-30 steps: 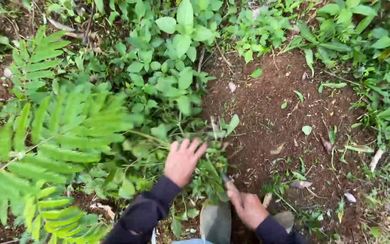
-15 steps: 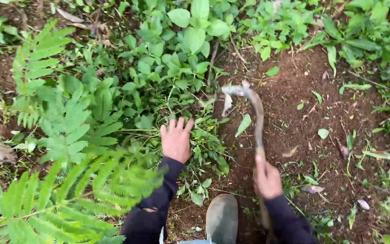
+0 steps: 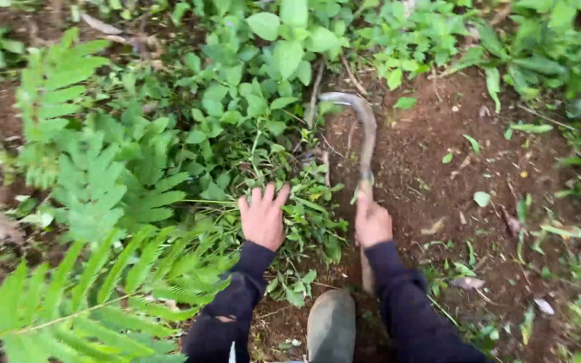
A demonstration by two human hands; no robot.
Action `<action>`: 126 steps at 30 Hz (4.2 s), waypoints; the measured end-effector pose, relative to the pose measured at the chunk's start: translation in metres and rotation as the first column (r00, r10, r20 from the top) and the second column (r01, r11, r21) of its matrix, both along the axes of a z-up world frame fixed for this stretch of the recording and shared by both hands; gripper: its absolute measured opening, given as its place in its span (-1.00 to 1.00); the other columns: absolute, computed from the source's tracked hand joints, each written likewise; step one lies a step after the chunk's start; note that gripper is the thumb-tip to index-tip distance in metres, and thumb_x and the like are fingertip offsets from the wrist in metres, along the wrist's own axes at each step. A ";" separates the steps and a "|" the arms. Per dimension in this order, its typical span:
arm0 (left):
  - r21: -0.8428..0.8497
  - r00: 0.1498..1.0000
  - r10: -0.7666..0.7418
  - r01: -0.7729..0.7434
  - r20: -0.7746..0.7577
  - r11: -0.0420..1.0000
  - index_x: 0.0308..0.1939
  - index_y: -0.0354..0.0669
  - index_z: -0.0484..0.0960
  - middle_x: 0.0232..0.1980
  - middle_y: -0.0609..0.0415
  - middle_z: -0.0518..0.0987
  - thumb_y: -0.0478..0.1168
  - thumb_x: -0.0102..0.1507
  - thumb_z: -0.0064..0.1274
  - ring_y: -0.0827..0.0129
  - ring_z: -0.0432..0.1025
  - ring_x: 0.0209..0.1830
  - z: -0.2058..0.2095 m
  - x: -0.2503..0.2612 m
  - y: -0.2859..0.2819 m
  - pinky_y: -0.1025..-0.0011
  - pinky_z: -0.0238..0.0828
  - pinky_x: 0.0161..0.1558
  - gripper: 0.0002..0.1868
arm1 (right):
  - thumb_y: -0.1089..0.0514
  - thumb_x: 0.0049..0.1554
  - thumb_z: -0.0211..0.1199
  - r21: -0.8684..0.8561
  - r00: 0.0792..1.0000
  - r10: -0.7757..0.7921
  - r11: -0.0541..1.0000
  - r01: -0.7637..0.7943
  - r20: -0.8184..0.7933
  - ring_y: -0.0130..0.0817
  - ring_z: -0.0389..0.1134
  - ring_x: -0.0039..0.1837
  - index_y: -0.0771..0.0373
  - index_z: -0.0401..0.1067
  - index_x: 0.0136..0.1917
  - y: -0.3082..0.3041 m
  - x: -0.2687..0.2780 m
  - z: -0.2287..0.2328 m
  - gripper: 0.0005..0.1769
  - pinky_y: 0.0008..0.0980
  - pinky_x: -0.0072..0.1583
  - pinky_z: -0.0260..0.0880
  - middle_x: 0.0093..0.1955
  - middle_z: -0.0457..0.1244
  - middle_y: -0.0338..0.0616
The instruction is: The person uses a sickle to cut and clear low-growing weeds and small plants from a patch of soil. They repeatedly swing the tool to sever stems near the ground and occasionally use their left hand to gather or move the cut vegetation aside.
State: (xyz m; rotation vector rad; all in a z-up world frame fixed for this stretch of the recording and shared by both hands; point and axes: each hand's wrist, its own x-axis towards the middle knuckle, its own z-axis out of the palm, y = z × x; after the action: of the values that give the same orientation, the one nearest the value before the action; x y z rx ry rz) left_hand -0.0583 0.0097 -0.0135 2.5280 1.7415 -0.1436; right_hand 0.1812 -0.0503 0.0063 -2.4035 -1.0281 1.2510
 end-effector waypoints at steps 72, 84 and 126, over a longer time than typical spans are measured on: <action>0.218 0.995 -0.005 -0.016 0.097 0.976 0.29 0.35 0.41 0.14 0.16 0.41 -0.40 -0.05 0.12 0.24 0.27 -0.04 -0.035 -0.012 -0.015 0.09 0.11 0.05 -0.16 | -0.30 0.39 -0.18 -0.113 0.968 0.163 0.983 -0.144 0.189 0.10 0.49 0.04 0.26 0.37 0.08 0.108 -0.061 0.018 -0.40 0.09 0.02 0.55 -0.11 0.39 0.22; 0.059 0.996 0.046 -0.050 0.080 0.997 0.27 0.38 0.39 0.14 0.18 0.38 -0.48 0.03 0.06 0.27 0.25 0.00 -0.038 -0.011 -0.010 0.05 0.16 0.10 -0.20 | -0.35 0.31 -0.15 -0.242 0.903 0.311 0.939 -0.244 0.297 0.14 0.49 0.11 0.19 0.39 0.18 0.050 -0.021 -0.017 -0.38 0.05 0.14 0.52 -0.08 0.41 0.33; 0.000 0.898 -0.350 0.363 0.268 0.932 0.24 0.21 0.53 0.18 0.05 0.55 -0.30 0.10 0.23 0.15 0.42 0.11 0.062 0.066 -0.012 -0.16 0.37 0.11 -0.38 | -0.16 0.28 -0.02 -0.212 0.847 0.486 0.824 -0.526 -0.214 -0.14 0.56 0.19 -0.26 -0.25 0.66 -0.087 0.081 0.151 -0.22 -0.15 0.30 0.53 0.52 0.06 0.07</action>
State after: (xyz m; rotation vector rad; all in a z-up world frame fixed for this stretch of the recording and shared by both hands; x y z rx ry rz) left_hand 0.0077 -0.0026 0.0484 2.6575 1.1549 0.1269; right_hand 0.2621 -0.1370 0.1576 -2.2333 -1.6177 1.8188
